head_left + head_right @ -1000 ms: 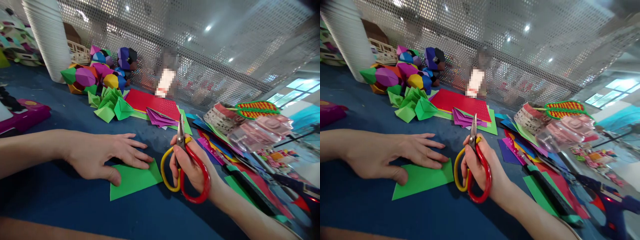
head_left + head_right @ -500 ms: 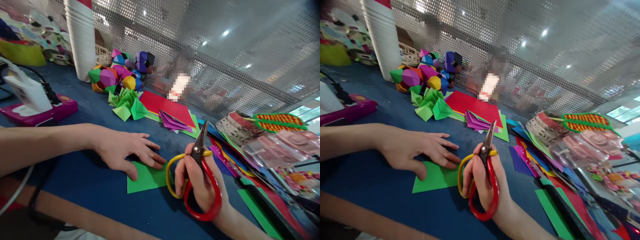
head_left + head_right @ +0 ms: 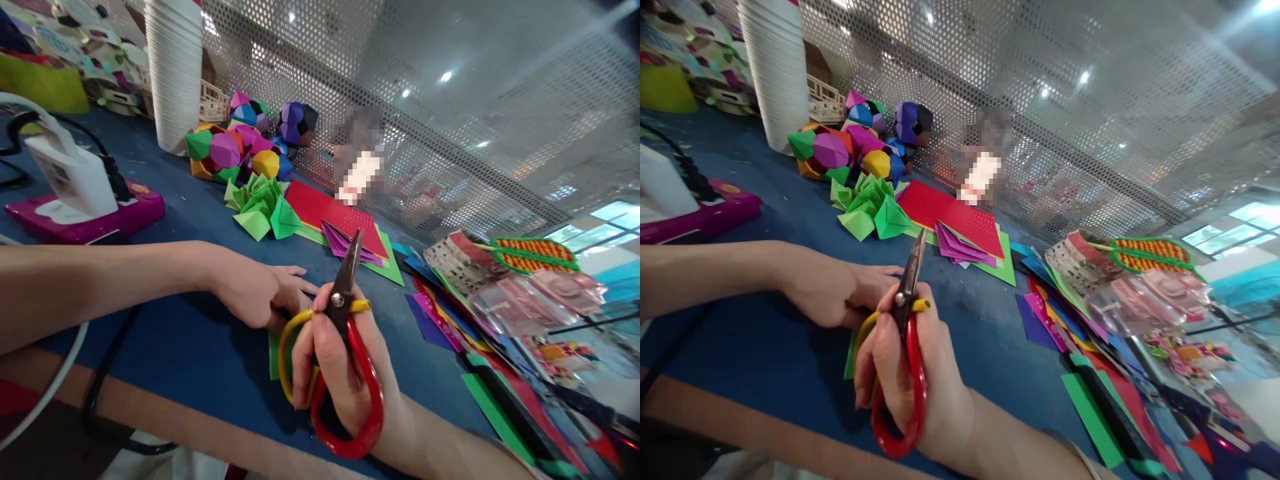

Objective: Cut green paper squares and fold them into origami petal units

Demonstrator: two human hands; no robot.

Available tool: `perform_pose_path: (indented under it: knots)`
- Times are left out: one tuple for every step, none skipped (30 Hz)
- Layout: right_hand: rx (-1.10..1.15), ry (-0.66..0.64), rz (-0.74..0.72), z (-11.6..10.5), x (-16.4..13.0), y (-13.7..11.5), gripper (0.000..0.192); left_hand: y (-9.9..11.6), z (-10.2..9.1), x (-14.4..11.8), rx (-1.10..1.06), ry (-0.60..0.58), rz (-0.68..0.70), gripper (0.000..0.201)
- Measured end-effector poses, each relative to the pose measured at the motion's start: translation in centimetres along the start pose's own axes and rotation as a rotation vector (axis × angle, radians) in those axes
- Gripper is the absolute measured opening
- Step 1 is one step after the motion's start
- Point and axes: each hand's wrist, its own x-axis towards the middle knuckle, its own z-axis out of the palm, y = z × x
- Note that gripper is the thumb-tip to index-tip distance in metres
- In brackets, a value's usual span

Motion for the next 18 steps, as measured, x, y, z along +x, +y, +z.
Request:
perform_pose_path:
  knots:
    - [0.011, -0.013, 0.002, 0.3, 0.1, 0.0, 0.018, 0.0, 0.1, -0.1, 0.007, 0.036, 0.008, 0.050]
    - [0.021, -0.024, 0.006, 0.5, 0.3, 0.1, 0.018, -0.1, 0.2, -0.2, 0.011, 0.071, 0.018, 0.051]
    - [0.028, -0.031, 0.009, 0.7, 0.4, 0.1, 0.018, -0.1, 0.3, -0.3, 0.012, 0.097, 0.027, 0.052]
    - [0.030, -0.040, 0.006, 0.8, 0.6, 0.1, 0.018, -0.2, 0.3, -0.3, 0.013, 0.111, 0.036, 0.053]
    - [0.022, -0.041, 0.002, 0.9, 0.6, 0.1, 0.017, -0.2, 0.4, -0.3, 0.017, 0.111, 0.041, 0.053]
    - [0.007, -0.038, -0.001, 0.9, 0.7, 0.0, 0.016, -0.2, 0.4, -0.3, 0.028, 0.097, 0.045, 0.053]
    - [-0.009, -0.034, -0.002, 0.7, 0.7, 0.0, 0.016, -0.2, 0.4, -0.3, 0.044, 0.077, 0.047, 0.052]
    - [-0.023, -0.027, -0.001, 0.5, 0.6, -0.1, 0.015, -0.1, 0.4, -0.2, 0.058, 0.055, 0.044, 0.052]
    - [-0.038, -0.017, 0.010, 0.2, 0.6, -0.2, 0.015, -0.1, 0.3, -0.1, 0.064, 0.033, 0.036, 0.051]
    - [-0.054, 0.000, 0.024, -0.1, 0.5, -0.2, 0.015, 0.0, 0.3, -0.1, 0.063, 0.011, 0.026, 0.051]
    - [-0.074, 0.020, 0.039, -0.6, 0.3, -0.3, 0.016, 0.1, 0.2, 0.0, 0.058, -0.013, 0.017, 0.051]
    - [-0.097, 0.040, 0.050, -1.1, 0.2, -0.3, 0.016, 0.2, 0.1, 0.0, 0.048, -0.032, 0.012, 0.052]
    - [-0.124, 0.065, 0.057, -1.7, 0.0, -0.4, 0.017, 0.2, 0.0, 0.0, 0.037, -0.047, 0.008, 0.053]
    - [-0.150, 0.089, 0.062, -2.3, -0.2, -0.4, 0.017, 0.3, 0.0, 0.0, 0.028, -0.058, 0.005, 0.056]
    - [-0.169, 0.112, 0.063, -3.1, -0.4, -0.4, 0.017, 0.4, -0.1, -0.1, 0.020, -0.063, -0.001, 0.058]
    - [-0.184, 0.137, 0.065, -3.8, -0.6, -0.4, 0.017, 0.4, -0.2, -0.1, 0.012, -0.067, -0.013, 0.059]
    - [-0.199, 0.166, 0.075, -4.6, -0.9, -0.4, 0.017, 0.5, -0.2, -0.1, 0.006, -0.073, -0.030, 0.060]
    - [-0.215, 0.204, 0.088, -5.4, -1.2, -0.4, 0.017, 0.5, -0.3, -0.1, 0.004, -0.082, -0.046, 0.060]
